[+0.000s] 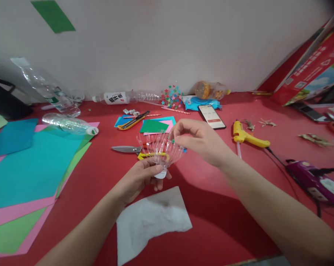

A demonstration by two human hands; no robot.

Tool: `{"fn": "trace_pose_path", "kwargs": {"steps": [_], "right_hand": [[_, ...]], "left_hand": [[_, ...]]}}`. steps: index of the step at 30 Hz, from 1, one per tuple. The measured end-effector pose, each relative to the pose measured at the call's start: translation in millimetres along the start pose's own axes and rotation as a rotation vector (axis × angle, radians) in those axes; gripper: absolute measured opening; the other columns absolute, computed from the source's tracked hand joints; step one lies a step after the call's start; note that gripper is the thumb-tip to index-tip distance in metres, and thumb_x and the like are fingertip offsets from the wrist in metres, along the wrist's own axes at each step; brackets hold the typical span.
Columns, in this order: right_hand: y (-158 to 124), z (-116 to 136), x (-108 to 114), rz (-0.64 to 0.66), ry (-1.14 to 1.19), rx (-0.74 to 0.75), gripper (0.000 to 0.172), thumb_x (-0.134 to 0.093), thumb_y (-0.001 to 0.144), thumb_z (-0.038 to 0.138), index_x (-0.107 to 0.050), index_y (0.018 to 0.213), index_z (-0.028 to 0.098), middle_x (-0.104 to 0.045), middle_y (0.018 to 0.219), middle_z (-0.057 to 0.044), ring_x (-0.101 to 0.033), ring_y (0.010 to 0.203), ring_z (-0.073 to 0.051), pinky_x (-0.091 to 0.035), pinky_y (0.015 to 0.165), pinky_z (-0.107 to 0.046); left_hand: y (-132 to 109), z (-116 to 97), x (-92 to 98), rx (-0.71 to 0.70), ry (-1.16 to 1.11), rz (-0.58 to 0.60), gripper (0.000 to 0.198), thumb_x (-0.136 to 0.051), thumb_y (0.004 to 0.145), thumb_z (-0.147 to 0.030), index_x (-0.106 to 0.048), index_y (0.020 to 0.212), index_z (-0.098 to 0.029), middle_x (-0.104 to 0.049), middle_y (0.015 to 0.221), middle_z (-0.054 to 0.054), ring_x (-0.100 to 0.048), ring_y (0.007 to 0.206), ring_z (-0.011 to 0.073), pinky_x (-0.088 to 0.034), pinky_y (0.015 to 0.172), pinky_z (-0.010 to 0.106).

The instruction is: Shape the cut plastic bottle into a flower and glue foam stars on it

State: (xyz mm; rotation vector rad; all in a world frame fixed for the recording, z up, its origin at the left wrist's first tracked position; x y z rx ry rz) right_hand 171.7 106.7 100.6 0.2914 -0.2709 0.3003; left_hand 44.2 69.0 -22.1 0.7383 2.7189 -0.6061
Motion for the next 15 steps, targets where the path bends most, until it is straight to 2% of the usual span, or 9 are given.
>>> {"fn": "trace_pose_path", "kwargs": {"steps": [4, 8, 12, 15], "right_hand": [[0, -5, 0, -0.016, -0.010, -0.063, 0.010, -0.055, 0.077, 0.019, -0.054, 0.067, 0.018, -0.052, 0.065, 0.005, -0.046, 0.064, -0.009, -0.037, 0.059, -0.025], [0, -10, 1, -0.041, -0.056, -0.116, 0.019, -0.061, 0.080, 0.029, -0.056, 0.065, 0.017, -0.049, 0.061, 0.006, -0.042, 0.059, -0.008, -0.032, 0.054, -0.025], [1, -7, 0, -0.033, -0.023, -0.077, 0.013, -0.061, 0.080, 0.025, -0.058, 0.070, 0.017, -0.055, 0.067, 0.005, -0.047, 0.062, -0.008, -0.037, 0.059, -0.025], [0, 1, 2, -0.070, -0.062, 0.011, 0.008, -0.061, 0.080, 0.020, -0.057, 0.073, 0.018, -0.059, 0.074, 0.004, -0.053, 0.071, -0.011, -0.041, 0.067, -0.026]], "left_hand": [[-1, -1, -2.1, 0.009, -0.010, 0.007, 0.038, -0.078, 0.073, -0.039, -0.066, 0.101, -0.016, -0.074, 0.077, 0.006, -0.060, 0.049, 0.0097, -0.048, 0.046, 0.019], [0, -3, -2.5, 0.002, -0.026, 0.005, 0.037, -0.078, 0.073, -0.038, -0.067, 0.099, -0.015, -0.074, 0.076, 0.007, -0.061, 0.048, 0.0096, -0.047, 0.044, 0.018], [1, -2, -1.5, 0.002, -0.040, 0.007, 0.036, -0.077, 0.074, -0.037, -0.067, 0.100, -0.014, -0.074, 0.076, 0.007, -0.061, 0.048, 0.0097, -0.046, 0.045, 0.018], [1, -1, -0.3, -0.001, -0.046, 0.002, 0.036, -0.076, 0.075, -0.038, -0.067, 0.100, -0.014, -0.074, 0.076, 0.007, -0.060, 0.047, 0.0095, -0.046, 0.045, 0.019]]}}
Point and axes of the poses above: each hand's wrist, its own y-axis towards the middle knuckle, its own x-axis out of the back of the hand, z = x × y, the point moved 9 cm from there along y, towards the middle knuckle
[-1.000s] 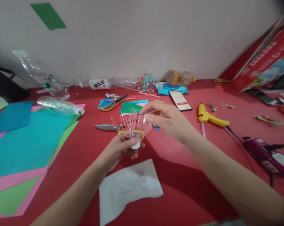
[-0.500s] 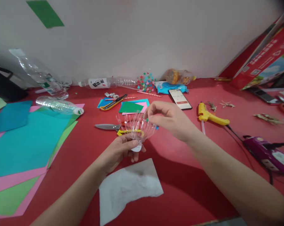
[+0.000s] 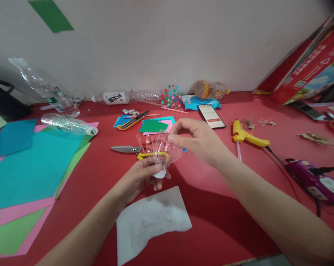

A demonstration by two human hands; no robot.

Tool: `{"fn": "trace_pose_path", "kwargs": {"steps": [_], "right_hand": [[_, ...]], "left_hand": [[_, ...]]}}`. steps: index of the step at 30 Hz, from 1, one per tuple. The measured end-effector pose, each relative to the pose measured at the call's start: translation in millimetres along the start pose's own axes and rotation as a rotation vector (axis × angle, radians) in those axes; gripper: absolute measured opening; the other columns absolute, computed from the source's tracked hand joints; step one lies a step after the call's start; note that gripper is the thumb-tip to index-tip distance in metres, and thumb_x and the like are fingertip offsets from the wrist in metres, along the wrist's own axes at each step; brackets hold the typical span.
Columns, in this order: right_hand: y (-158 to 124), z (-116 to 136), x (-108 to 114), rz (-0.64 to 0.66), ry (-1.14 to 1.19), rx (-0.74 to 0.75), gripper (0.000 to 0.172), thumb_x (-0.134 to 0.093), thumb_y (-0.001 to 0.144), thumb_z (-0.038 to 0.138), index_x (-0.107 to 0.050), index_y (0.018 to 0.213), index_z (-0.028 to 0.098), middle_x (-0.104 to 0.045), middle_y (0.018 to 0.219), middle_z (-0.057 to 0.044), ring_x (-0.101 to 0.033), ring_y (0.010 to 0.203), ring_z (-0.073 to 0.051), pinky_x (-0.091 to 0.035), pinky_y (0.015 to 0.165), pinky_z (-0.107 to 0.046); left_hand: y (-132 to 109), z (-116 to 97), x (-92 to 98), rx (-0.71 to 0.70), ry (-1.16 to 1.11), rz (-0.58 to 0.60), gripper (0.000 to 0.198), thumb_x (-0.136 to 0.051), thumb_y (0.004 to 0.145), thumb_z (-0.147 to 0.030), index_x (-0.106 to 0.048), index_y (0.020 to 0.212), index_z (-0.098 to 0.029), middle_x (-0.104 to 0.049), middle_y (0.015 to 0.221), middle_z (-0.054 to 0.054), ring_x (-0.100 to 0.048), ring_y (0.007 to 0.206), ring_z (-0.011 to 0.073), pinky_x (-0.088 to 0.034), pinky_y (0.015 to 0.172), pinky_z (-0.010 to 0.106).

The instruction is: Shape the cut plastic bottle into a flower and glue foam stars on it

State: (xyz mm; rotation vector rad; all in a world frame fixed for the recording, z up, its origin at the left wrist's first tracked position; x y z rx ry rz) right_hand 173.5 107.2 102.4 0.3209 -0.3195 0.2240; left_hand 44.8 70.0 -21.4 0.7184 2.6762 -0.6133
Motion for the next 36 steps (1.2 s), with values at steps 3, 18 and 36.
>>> {"fn": "trace_pose_path", "kwargs": {"steps": [3, 18, 36], "right_hand": [[-3, 14, 2, -0.035, -0.113, 0.137, 0.009, -0.058, 0.081, 0.016, -0.055, 0.074, 0.020, -0.061, 0.081, 0.002, -0.056, 0.081, -0.014, -0.044, 0.077, -0.029], [-22, 38, -20, 0.034, -0.442, 0.365, 0.011, -0.044, 0.092, 0.019, -0.042, 0.082, 0.023, -0.062, 0.084, -0.004, -0.059, 0.083, -0.019, -0.041, 0.068, -0.032], [-22, 17, -33, 0.158, -0.225, 0.135, 0.013, -0.036, 0.090, 0.018, -0.031, 0.080, 0.024, -0.064, 0.089, -0.002, -0.061, 0.082, -0.017, -0.042, 0.068, -0.030]], "left_hand": [[0, 0, 0.3, -0.009, -0.002, -0.002, 0.035, -0.074, 0.077, -0.039, -0.067, 0.101, -0.014, -0.074, 0.077, 0.008, -0.059, 0.048, 0.0092, -0.045, 0.045, 0.018], [1, -11, 12.7, -0.101, -0.043, -0.125, 0.030, -0.065, 0.085, -0.041, -0.069, 0.071, -0.015, -0.064, 0.054, 0.002, -0.055, 0.048, 0.0095, -0.042, 0.048, 0.018], [-2, -14, 12.0, -0.127, -0.089, -0.137, 0.023, -0.064, 0.086, -0.037, -0.071, 0.083, -0.015, -0.063, 0.055, 0.002, -0.055, 0.050, 0.0109, -0.042, 0.048, 0.020]]}}
Point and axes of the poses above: each hand's wrist, its own y-axis towards the middle knuckle, its own x-axis out of the back of the hand, z = x × y, the point moved 9 cm from there along y, towards the middle knuckle
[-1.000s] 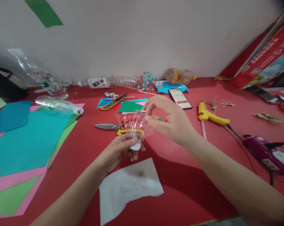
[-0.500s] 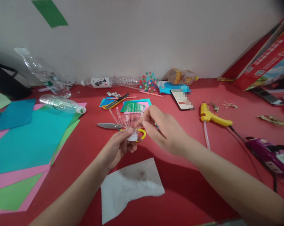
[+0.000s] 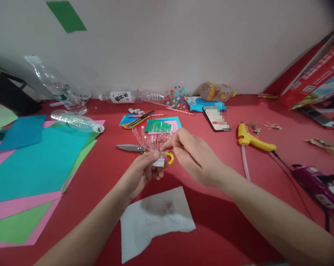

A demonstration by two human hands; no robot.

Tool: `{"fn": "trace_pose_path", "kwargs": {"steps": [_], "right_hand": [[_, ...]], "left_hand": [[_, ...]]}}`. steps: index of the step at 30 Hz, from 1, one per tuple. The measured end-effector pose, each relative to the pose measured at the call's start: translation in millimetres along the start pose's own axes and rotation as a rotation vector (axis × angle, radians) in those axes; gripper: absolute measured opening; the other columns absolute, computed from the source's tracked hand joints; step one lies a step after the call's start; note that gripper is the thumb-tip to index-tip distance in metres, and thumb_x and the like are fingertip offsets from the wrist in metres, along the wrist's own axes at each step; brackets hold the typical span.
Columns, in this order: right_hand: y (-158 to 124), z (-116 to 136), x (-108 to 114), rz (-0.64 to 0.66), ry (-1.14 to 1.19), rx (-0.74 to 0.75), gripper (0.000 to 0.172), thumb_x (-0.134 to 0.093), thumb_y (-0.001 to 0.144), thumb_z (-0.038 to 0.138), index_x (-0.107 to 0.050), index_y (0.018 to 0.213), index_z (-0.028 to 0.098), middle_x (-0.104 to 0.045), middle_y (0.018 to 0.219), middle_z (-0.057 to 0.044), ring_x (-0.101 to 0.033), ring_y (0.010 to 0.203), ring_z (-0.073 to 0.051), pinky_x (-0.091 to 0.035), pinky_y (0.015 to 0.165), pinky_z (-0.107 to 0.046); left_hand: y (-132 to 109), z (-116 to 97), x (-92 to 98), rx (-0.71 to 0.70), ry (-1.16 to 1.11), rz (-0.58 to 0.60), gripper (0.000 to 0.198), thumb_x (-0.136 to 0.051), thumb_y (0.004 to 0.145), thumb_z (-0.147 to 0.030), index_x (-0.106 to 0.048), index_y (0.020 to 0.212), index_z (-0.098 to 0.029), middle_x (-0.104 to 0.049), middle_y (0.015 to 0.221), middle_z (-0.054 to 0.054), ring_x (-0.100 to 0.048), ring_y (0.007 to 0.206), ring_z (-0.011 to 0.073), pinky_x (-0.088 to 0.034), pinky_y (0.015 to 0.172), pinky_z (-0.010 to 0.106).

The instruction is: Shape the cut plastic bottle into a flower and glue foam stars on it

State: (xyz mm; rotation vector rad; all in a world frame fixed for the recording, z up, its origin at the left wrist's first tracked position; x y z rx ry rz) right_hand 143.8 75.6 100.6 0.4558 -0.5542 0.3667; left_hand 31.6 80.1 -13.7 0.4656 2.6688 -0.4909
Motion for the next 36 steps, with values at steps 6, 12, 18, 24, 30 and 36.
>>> {"fn": "trace_pose_path", "kwargs": {"steps": [6, 12, 18, 24, 30, 36], "right_hand": [[2, -2, -9, -0.030, 0.081, 0.034, 0.013, -0.055, 0.087, 0.022, -0.043, 0.091, 0.023, -0.061, 0.097, -0.003, -0.060, 0.089, -0.016, -0.047, 0.076, -0.031], [0, -2, -15, -0.159, -0.135, 0.150, 0.016, -0.047, 0.086, 0.006, -0.049, 0.090, 0.022, -0.061, 0.092, -0.004, -0.056, 0.090, -0.018, -0.046, 0.077, -0.033], [-3, 0, -11, -0.217, -0.135, 0.168, 0.015, -0.049, 0.085, 0.007, -0.049, 0.086, 0.022, -0.061, 0.087, -0.002, -0.055, 0.083, -0.017, -0.045, 0.073, -0.031], [-4, -7, -15, -0.245, -0.067, 0.108, 0.012, -0.054, 0.085, 0.011, -0.051, 0.085, 0.022, -0.061, 0.084, 0.000, -0.057, 0.081, -0.015, -0.044, 0.072, -0.029], [-6, -12, -16, -0.302, -0.022, 0.054, 0.012, -0.055, 0.084, 0.010, -0.051, 0.082, 0.022, -0.061, 0.081, 0.001, -0.056, 0.078, -0.013, -0.043, 0.069, -0.027], [-2, -16, -11, -0.294, 0.050, -0.005, 0.013, -0.055, 0.083, 0.010, -0.051, 0.082, 0.022, -0.063, 0.083, 0.002, -0.058, 0.076, -0.012, -0.046, 0.066, -0.025]], "left_hand": [[2, 2, 2.9, -0.002, -0.045, -0.013, 0.023, -0.065, 0.085, -0.038, -0.070, 0.083, -0.015, -0.063, 0.063, 0.001, -0.057, 0.052, 0.0097, -0.044, 0.050, 0.020], [-1, 3, -5.0, 0.014, -0.059, 0.062, 0.024, -0.063, 0.087, -0.036, -0.069, 0.081, -0.014, -0.065, 0.063, 0.003, -0.062, 0.056, 0.0124, -0.049, 0.055, 0.021], [-3, 0, -9.5, 0.011, -0.129, 0.082, 0.019, -0.067, 0.084, -0.032, -0.070, 0.083, -0.013, -0.070, 0.072, 0.006, -0.066, 0.062, 0.0141, -0.053, 0.058, 0.022], [0, 1, -9.5, 0.017, -0.181, 0.069, 0.018, -0.069, 0.082, -0.031, -0.072, 0.086, -0.013, -0.073, 0.076, 0.006, -0.066, 0.061, 0.0126, -0.055, 0.058, 0.021], [0, 4, -7.7, 0.032, -0.188, 0.068, 0.021, -0.068, 0.084, -0.031, -0.074, 0.088, -0.012, -0.073, 0.077, 0.007, -0.067, 0.062, 0.0130, -0.056, 0.059, 0.021], [-1, -2, -9.0, -0.016, -0.119, 0.050, 0.020, -0.071, 0.082, -0.031, -0.073, 0.086, -0.011, -0.073, 0.075, 0.007, -0.068, 0.064, 0.0141, -0.057, 0.059, 0.021]]}}
Point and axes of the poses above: each hand's wrist, its own y-axis towards the middle knuckle, its own x-axis out of the back of the hand, z = x × y, the point moved 9 cm from there along y, towards the middle knuckle
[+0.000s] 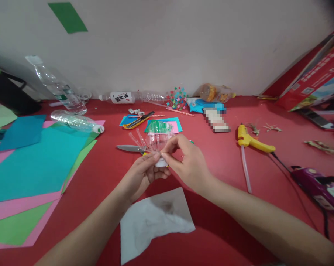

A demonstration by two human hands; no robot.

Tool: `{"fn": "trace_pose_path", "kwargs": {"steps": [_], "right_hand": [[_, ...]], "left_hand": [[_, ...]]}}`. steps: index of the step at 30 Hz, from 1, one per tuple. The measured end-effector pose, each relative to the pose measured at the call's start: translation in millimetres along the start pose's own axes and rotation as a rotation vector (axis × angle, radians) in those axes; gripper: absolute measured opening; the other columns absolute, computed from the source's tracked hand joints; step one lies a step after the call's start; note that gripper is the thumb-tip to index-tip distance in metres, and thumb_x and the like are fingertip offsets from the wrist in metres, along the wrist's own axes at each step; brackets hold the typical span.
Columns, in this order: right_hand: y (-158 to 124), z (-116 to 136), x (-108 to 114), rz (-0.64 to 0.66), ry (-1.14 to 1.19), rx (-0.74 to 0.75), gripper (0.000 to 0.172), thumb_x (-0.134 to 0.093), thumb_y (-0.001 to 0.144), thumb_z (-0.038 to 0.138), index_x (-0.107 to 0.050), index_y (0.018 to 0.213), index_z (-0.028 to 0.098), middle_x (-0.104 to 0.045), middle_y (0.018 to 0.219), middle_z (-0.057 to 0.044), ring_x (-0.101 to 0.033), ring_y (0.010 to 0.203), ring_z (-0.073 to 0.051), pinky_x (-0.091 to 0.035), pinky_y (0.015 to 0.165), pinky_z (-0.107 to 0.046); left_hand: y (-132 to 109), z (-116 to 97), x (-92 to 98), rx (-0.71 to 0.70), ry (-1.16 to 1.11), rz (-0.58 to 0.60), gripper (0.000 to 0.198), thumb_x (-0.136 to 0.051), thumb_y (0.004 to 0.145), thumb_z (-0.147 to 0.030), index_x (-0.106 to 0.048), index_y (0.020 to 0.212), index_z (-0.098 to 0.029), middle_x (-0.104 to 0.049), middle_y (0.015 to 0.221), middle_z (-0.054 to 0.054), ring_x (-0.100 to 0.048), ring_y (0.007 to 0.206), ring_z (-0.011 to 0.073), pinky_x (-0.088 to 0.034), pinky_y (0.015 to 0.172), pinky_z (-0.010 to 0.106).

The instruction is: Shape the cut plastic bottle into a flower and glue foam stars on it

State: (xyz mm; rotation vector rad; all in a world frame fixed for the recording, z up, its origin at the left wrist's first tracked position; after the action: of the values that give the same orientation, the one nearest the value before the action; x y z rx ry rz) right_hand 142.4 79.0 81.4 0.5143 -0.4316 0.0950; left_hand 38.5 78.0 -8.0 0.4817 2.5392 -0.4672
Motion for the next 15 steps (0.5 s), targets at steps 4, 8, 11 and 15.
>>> {"fn": "trace_pose_path", "kwargs": {"steps": [4, 8, 11, 15], "right_hand": [[2, 4, 4, 0.001, 0.022, 0.017, 0.015, -0.054, 0.082, 0.008, -0.052, 0.084, 0.022, -0.063, 0.085, 0.001, -0.058, 0.080, -0.013, -0.048, 0.072, -0.026], [0, 10, 3, 0.000, -0.013, 0.091, 0.016, -0.054, 0.083, 0.006, -0.052, 0.086, 0.022, -0.062, 0.086, 0.001, -0.058, 0.083, -0.013, -0.047, 0.073, -0.025], [-3, 15, -3, 0.025, -0.076, 0.165, 0.014, -0.055, 0.084, 0.008, -0.052, 0.086, 0.021, -0.062, 0.085, 0.000, -0.057, 0.082, -0.013, -0.046, 0.072, -0.026], [-8, 22, -6, 0.029, -0.141, 0.272, 0.014, -0.052, 0.084, 0.008, -0.052, 0.089, 0.020, -0.063, 0.086, -0.002, -0.056, 0.084, -0.015, -0.045, 0.075, -0.029]], "left_hand": [[1, -3, 0.9, -0.029, 0.043, -0.018, 0.021, -0.074, 0.079, -0.031, -0.072, 0.084, -0.011, -0.071, 0.072, 0.006, -0.068, 0.065, 0.0156, -0.057, 0.060, 0.023], [2, -5, 6.7, -0.057, 0.059, -0.044, 0.021, -0.074, 0.078, -0.029, -0.072, 0.091, -0.012, -0.071, 0.079, 0.006, -0.067, 0.067, 0.0157, -0.057, 0.063, 0.026], [3, -6, 6.7, -0.079, 0.112, -0.023, 0.019, -0.072, 0.080, -0.029, -0.071, 0.092, -0.015, -0.070, 0.080, 0.005, -0.065, 0.069, 0.0156, -0.057, 0.067, 0.027], [2, -7, 4.4, -0.097, 0.146, -0.004, 0.016, -0.071, 0.082, -0.030, -0.071, 0.090, -0.016, -0.068, 0.084, 0.004, -0.062, 0.070, 0.0134, -0.054, 0.067, 0.025]]}}
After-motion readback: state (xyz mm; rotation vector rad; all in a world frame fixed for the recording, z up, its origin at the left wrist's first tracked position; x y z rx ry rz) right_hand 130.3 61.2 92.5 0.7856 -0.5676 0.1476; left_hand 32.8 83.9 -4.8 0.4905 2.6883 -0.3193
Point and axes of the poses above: each hand's wrist, its own y-axis towards the middle knuckle, its own x-axis out of the back of the hand, z = x × y, the point moved 9 cm from there along y, towards the middle knuckle
